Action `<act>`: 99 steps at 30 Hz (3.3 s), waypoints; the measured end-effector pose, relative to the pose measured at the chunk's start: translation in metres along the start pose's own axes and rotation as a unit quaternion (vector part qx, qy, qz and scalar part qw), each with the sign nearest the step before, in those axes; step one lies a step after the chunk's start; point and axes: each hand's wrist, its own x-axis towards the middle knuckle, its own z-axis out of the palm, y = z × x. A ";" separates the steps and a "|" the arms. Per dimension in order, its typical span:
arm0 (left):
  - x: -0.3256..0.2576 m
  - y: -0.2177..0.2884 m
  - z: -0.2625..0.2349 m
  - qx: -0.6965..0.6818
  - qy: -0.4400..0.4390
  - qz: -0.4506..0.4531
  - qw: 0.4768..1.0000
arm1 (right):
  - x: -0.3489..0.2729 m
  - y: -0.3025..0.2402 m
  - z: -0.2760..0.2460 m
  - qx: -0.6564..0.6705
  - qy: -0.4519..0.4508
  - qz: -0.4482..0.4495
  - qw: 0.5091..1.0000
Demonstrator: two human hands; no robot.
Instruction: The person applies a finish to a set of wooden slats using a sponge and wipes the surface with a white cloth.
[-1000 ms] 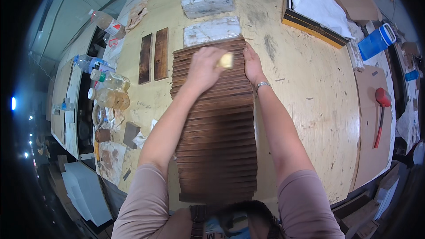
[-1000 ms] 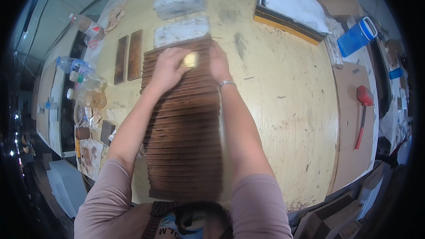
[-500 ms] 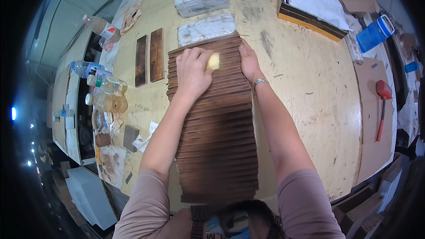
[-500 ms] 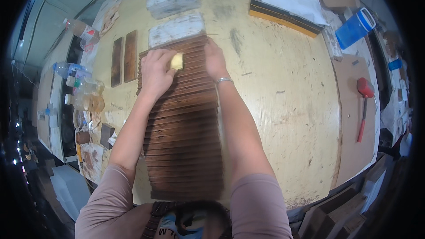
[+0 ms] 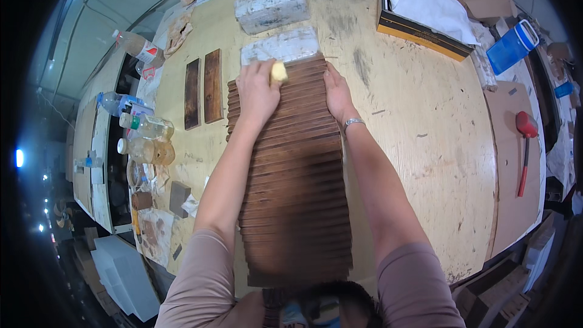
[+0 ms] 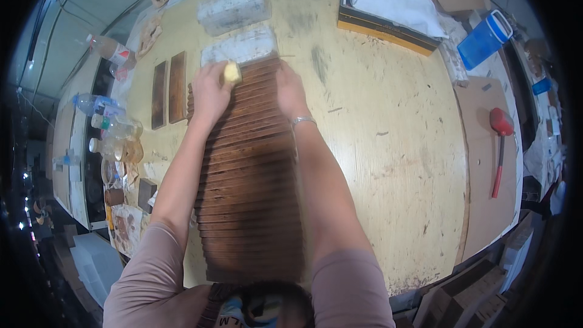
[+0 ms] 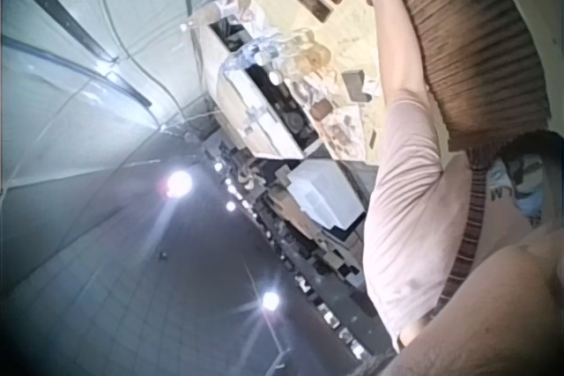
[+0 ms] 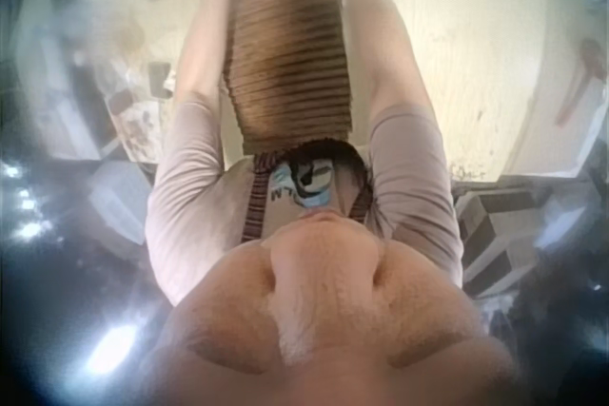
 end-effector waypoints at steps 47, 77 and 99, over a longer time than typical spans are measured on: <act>0.005 -0.036 -0.020 -0.017 0.044 0.068 0.997 | 0.004 0.014 -0.007 -0.013 -0.028 0.019 0.999; -0.023 -0.083 -0.069 0.053 -0.018 0.005 0.998 | 0.003 0.011 -0.006 0.017 -0.024 0.043 0.999; 0.000 -0.033 -0.038 0.042 0.010 0.048 0.998 | 0.010 0.026 -0.008 0.002 -0.023 0.038 0.999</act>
